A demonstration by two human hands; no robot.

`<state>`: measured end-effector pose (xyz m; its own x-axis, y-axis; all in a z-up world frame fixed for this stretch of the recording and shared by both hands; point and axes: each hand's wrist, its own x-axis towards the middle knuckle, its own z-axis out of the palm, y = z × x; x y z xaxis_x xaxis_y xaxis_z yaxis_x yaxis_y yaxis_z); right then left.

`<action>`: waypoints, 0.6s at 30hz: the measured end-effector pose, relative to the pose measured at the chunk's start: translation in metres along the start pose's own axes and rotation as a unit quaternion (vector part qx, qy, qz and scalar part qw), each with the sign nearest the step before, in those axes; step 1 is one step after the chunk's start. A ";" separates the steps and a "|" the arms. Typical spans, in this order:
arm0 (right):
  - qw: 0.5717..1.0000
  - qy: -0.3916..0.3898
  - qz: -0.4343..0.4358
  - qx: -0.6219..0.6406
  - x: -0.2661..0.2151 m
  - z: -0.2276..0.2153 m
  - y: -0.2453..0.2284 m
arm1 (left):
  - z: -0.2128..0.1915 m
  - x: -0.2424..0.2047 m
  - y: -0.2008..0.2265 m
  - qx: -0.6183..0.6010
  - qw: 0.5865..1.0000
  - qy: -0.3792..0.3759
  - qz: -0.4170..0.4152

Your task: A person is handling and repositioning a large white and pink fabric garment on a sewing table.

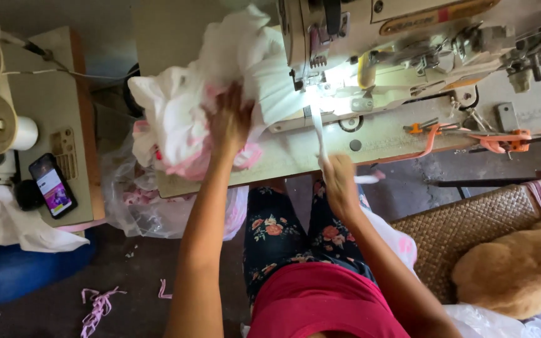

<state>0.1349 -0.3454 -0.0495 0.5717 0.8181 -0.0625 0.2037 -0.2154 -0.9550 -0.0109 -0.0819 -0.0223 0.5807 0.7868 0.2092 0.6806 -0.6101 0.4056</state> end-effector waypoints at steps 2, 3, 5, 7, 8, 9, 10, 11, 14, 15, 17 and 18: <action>0.988 0.044 -0.016 -0.144 -0.038 -0.024 0.031 | -0.012 -0.009 -0.004 0.046 0.996 0.002 -0.074; 0.988 0.044 -0.012 -0.146 -0.063 -0.045 0.059 | -0.001 -0.016 -0.021 0.045 0.996 -0.002 -0.074; 0.962 0.013 0.048 -0.267 -0.109 -0.086 0.114 | 0.020 -0.026 -0.055 0.087 0.983 0.155 -0.052; 0.956 0.023 0.119 -0.267 -0.114 -0.085 0.098 | 0.004 -0.047 0.053 -0.279 0.938 0.164 -0.121; 0.945 0.030 0.189 -0.265 -0.119 -0.084 0.091 | -0.016 -0.064 0.107 -0.603 0.763 0.148 -0.178; 0.944 0.029 0.192 -0.266 -0.118 -0.091 0.049 | -0.004 -0.064 0.118 -0.603 0.763 0.147 -0.182; 0.976 -0.113 0.142 -0.122 -0.117 -0.098 0.007 | 0.007 -0.066 0.129 -0.564 0.800 -0.093 -0.183; 0.965 -0.247 0.079 0.031 -0.111 -0.103 -0.036 | 0.017 -0.063 0.139 -0.490 0.790 -0.324 -0.172; 0.954 -0.299 0.001 0.013 -0.133 -0.169 0.018 | 0.141 -0.072 -0.015 -0.693 0.630 -0.349 -0.034; 0.953 -0.302 0.002 0.014 -0.124 -0.172 0.022 | 0.095 -0.051 -0.019 -0.693 0.630 -0.348 -0.037; 0.946 -0.266 0.160 -0.092 -0.103 -0.178 0.030 | -0.003 -0.005 -0.016 -0.310 0.942 -0.109 0.072; 0.946 -0.269 0.158 -0.092 -0.090 -0.160 0.041 | -0.019 -0.005 -0.015 -0.309 0.943 -0.107 0.069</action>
<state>0.2191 -0.5133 -0.0368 0.1497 0.8397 -0.5220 0.2528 -0.5429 -0.8009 -0.0323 -0.0749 -0.0130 0.7668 0.6264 0.1405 0.2404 -0.4831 0.8419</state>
